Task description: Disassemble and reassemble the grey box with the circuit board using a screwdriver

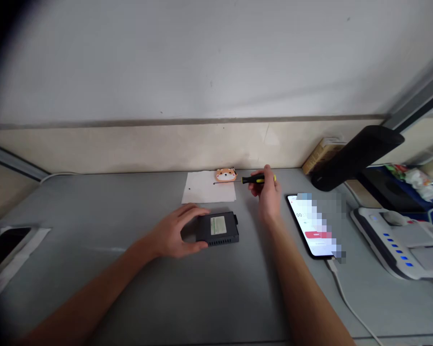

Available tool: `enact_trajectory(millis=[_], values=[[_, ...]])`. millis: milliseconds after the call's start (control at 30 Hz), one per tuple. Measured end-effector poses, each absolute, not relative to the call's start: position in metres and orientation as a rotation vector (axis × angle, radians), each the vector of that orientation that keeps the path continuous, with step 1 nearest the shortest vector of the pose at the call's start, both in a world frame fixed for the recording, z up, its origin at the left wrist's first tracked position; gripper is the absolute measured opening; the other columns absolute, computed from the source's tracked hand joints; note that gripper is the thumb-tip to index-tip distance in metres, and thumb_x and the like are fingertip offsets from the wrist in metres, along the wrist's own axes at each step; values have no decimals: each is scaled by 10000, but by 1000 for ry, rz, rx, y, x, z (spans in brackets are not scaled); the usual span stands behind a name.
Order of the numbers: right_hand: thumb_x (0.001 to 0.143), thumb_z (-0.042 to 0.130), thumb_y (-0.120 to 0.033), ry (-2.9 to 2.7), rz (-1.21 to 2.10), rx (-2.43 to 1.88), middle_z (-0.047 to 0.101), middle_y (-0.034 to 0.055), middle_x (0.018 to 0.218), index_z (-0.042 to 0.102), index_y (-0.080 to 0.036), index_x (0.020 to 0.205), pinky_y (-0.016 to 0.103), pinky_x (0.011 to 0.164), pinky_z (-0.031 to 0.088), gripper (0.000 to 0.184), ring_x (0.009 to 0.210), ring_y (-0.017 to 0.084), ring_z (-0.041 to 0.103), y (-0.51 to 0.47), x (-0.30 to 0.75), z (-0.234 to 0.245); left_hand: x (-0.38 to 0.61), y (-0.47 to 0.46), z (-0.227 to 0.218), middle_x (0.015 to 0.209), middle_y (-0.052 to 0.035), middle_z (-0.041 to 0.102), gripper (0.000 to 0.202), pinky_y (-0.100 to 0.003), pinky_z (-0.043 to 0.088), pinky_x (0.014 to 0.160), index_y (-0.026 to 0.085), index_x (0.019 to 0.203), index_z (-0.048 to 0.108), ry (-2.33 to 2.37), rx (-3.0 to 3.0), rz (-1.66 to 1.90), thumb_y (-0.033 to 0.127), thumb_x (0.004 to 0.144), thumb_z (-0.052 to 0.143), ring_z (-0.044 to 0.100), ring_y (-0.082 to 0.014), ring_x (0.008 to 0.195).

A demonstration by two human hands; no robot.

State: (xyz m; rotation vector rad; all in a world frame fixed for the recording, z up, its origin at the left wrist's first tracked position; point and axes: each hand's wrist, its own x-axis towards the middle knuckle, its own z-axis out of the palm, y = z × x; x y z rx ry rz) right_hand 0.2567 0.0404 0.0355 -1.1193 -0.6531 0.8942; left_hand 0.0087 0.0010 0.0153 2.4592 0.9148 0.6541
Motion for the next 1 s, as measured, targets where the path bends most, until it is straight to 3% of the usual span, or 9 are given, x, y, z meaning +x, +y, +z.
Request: enact_trajectory(millis=[133, 333, 533, 600, 800, 1000], values=[[726, 739, -618, -624, 933, -1077, 542, -29, 492, 603, -218, 631, 234, 407, 309, 433, 410, 83, 455, 39, 257, 37, 8, 5, 17, 1031, -87, 721, 266, -354, 571, 843, 184, 1090, 659, 827, 2495, 758, 387, 985, 522, 690, -229, 958], [683, 768, -599, -693, 1038, -1048, 563, -24, 540, 592, -218, 580, 239, 413, 318, 432, 413, 68, 438, 34, 253, 43, 13, 4, 10, 884, -47, 736, 361, -322, 566, 758, 198, 1005, 693, 939, 2388, 838, 322, 1050, 356, 694, -187, 816], [705, 740, -642, -804, 1123, -1079, 563, -17, 554, 613, -216, 581, 252, 429, 328, 462, 410, 69, 423, 28, 242, 45, 19, 4, 2, 748, -60, 675, 520, -333, 542, 698, 194, 775, 643, 1092, 2310, 984, 367, 1094, 271, 652, -197, 729], [712, 725, -659, -828, 1134, -1098, 568, -12, 554, 616, -217, 590, 258, 438, 339, 471, 415, 76, 429, 27, 239, 44, 19, 5, 2, 762, -60, 682, 498, -328, 542, 689, 195, 790, 637, 1111, 2294, 991, 357, 1096, 279, 660, -197, 733], [713, 696, -698, -875, 1136, -1154, 524, -20, 508, 622, -215, 608, 261, 446, 332, 500, 420, 87, 439, 28, 234, 41, 17, 4, 7, 949, -76, 732, 342, -322, 563, 789, 187, 1058, 646, 1054, 2331, 1172, 215, 1074, 305, 699, -185, 876], [704, 705, -687, -847, 1145, -1151, 542, -18, 513, 615, -222, 618, 261, 443, 332, 481, 420, 92, 444, 29, 235, 37, 16, 0, 15, 946, -81, 693, 204, -319, 556, 749, 187, 1095, 591, 888, 2526, 1430, 117, 951, 464, 668, -192, 851]])
